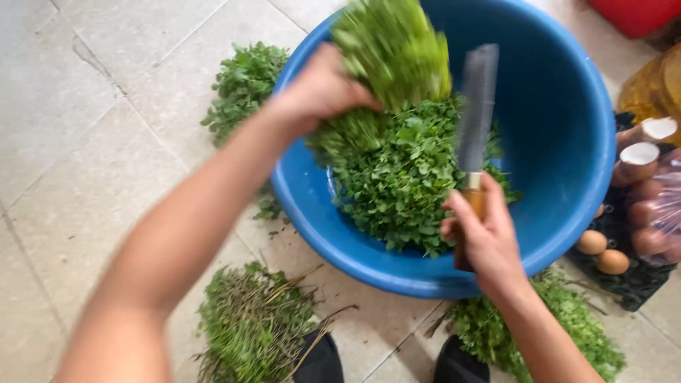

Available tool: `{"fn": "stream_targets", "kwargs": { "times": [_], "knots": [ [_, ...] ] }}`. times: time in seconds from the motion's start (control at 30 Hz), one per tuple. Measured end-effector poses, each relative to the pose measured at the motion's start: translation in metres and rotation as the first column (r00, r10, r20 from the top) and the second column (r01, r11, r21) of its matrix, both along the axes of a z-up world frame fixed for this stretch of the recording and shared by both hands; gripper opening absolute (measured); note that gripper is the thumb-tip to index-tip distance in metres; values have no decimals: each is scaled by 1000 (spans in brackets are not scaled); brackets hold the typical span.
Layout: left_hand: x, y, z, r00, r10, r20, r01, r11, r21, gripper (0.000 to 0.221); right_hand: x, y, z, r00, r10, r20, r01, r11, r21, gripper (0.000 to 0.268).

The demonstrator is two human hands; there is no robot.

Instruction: Preparing herbs by cutting off roots and placing them in a bowl.

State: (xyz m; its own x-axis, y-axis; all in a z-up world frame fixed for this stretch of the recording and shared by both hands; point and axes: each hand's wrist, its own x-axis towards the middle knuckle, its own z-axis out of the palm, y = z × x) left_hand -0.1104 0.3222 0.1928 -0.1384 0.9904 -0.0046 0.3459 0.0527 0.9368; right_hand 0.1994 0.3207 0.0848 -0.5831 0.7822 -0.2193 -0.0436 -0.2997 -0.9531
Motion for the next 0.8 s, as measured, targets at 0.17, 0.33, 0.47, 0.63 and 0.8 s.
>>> {"fn": "stream_targets", "kwargs": {
  "times": [0.17,0.33,0.47,0.63,0.8],
  "knots": [
    [-2,71,-139,919,151,-364,-242,945,-222,63,8,35,-10,983,-77,164,36,970,242,56],
    [-7,102,-216,866,28,-500,-244,895,-374,59,-29,59,1,815,-108,569,-177,890,421,42],
    [-10,105,-274,810,-147,-567,-198,843,-500,36,-51,65,-7,730,-30,683,-378,814,440,44],
    [-7,103,-272,806,-151,-572,-223,818,-530,31,-66,64,-18,672,18,740,-457,796,396,45],
    [-1,99,-258,835,-114,-539,-233,813,-533,19,-71,64,-27,617,36,786,-498,791,355,41]
  ]
}}
